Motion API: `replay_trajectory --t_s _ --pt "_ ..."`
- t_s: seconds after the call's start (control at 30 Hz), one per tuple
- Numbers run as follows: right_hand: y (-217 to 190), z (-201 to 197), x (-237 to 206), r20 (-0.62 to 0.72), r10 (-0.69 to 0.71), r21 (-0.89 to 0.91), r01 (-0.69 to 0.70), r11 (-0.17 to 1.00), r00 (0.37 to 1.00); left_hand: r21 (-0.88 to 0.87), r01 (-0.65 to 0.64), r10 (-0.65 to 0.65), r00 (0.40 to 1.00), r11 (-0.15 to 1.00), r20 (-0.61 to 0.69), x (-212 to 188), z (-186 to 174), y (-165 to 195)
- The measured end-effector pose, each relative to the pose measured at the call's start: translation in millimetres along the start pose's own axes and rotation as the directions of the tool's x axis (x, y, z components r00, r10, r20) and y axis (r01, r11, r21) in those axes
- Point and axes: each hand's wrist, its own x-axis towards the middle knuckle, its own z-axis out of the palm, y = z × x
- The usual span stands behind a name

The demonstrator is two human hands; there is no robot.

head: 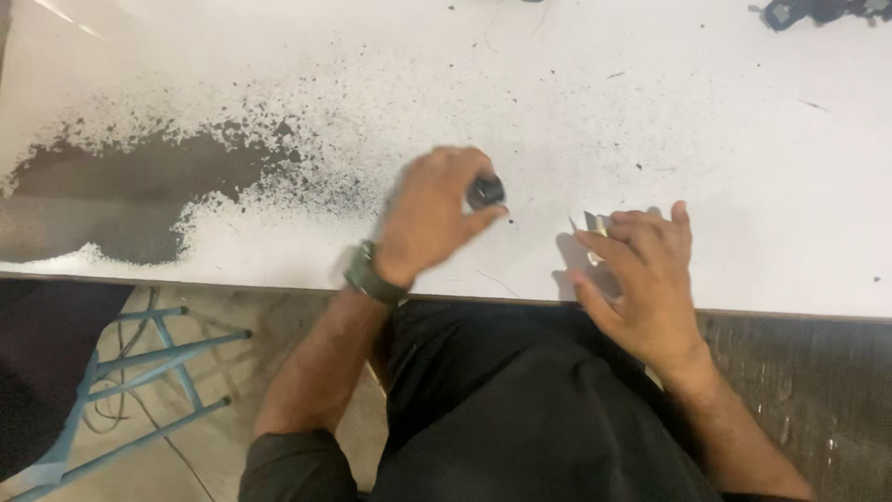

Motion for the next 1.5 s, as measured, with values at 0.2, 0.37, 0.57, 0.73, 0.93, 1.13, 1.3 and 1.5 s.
replay_trajectory --t_s 0.2,0.37,0.57,0.73,0.93,1.13,1.3,1.5 --pt "-24.7 8.1 -3.6 0.033 -0.012 -0.053 0.014 0.999 0.999 0.035 -0.203 0.205 0.961 0.979 -0.184 -47.6 40.2 43.3" --pt "-32.4 6.7 -0.9 0.020 -0.015 -0.064 0.016 0.998 1.000 -0.016 -0.183 0.175 0.960 0.983 -0.219 -59.9 31.3 45.0" --pt "-33.9 18.4 6.2 0.011 0.041 -0.072 -0.040 0.997 0.999 0.349 -0.345 0.440 0.864 0.871 -0.245 -81.3 39.0 34.8" --pt "-29.4 19.1 6.0 0.070 0.036 -0.102 -0.029 0.994 0.997 0.433 -0.402 0.531 0.816 0.807 -0.231 -76.2 53.9 27.5" --pt "-23.5 18.7 -12.5 -0.156 -0.031 0.015 0.034 0.999 0.987 0.264 -0.298 0.376 0.866 0.917 -0.329 -87.4 65.0 29.6" --pt "-19.3 35.7 -29.8 -0.186 -0.108 0.229 0.150 0.962 0.977 0.128 -0.158 0.199 0.876 0.979 -0.440 -90.3 78.6 35.6" --pt "-24.2 42.1 -26.9 -0.146 -0.073 0.174 0.099 0.980 0.987 0.036 -0.187 0.183 0.869 0.982 -0.459 -91.1 80.4 37.5" --pt "-26.3 38.3 -21.8 -0.123 -0.066 0.197 0.090 0.976 0.990 0.199 -0.230 0.295 0.859 0.953 -0.418 -89.0 82.3 34.4"
